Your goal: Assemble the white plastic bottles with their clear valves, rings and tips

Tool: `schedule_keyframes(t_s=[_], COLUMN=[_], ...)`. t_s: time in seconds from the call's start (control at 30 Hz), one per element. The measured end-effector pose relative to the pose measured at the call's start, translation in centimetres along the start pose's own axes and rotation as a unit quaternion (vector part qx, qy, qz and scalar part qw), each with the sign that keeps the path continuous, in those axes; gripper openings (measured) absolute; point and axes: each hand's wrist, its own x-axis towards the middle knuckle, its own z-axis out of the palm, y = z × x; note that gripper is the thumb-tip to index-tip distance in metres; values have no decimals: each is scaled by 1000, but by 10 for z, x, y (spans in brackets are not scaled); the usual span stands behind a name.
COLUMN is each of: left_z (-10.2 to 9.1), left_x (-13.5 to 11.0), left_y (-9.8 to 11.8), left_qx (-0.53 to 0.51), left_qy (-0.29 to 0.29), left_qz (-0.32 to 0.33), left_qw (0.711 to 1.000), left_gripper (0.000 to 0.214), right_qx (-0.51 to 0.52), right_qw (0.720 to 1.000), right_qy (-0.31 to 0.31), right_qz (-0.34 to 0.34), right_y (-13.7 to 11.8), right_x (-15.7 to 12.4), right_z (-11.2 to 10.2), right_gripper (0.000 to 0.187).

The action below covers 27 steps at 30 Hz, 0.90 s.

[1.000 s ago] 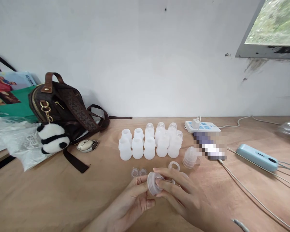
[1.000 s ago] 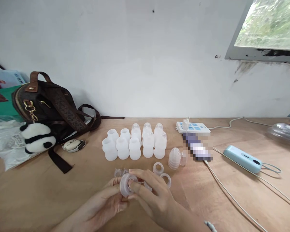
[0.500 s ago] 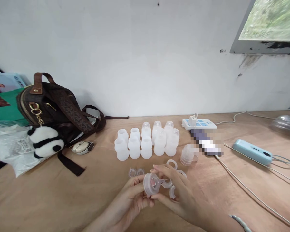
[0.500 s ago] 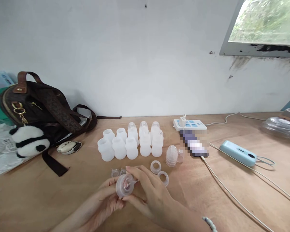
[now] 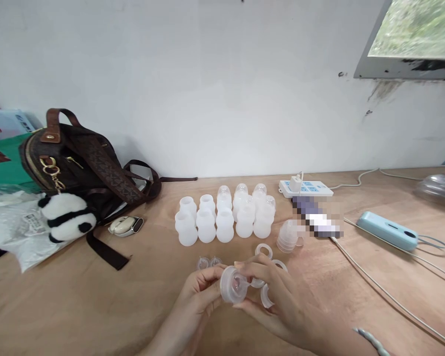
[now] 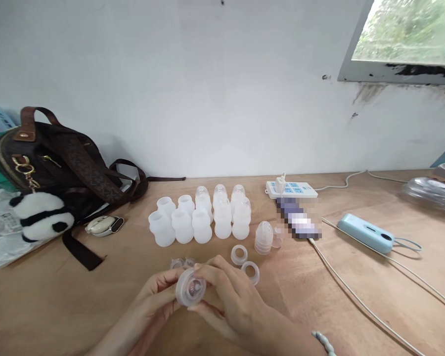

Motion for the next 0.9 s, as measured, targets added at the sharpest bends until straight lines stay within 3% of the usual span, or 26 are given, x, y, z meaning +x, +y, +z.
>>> schedule_keyframes(t_s=[0.23, 0.4, 0.7, 0.8, 0.9], left_z=[0, 2, 4, 0, -13], left_x=[0, 0, -1, 1, 6], left_y=[-1, -2, 4, 13, 32], left_qx=[4, -3, -25, -29, 58], left_qy=[-6, 5, 3, 7, 32], left_qz=[4, 2, 15, 50, 121], left_qw=[1000, 1000, 1000, 998, 990], left_gripper=[23, 23, 32, 35, 35], right_qx=[-21, 7, 34, 48, 47], right_qw=[998, 999, 997, 990, 983], right_qy=[-54, -41, 53, 120, 153], right_qz=[21, 27, 35, 55, 87], right_y=[-3, -5, -4, 2, 10], right_x=[0, 7, 7, 2, -1], right_z=[-4, -4, -4, -3, -4], right_gripper=[40, 27, 28, 31, 37])
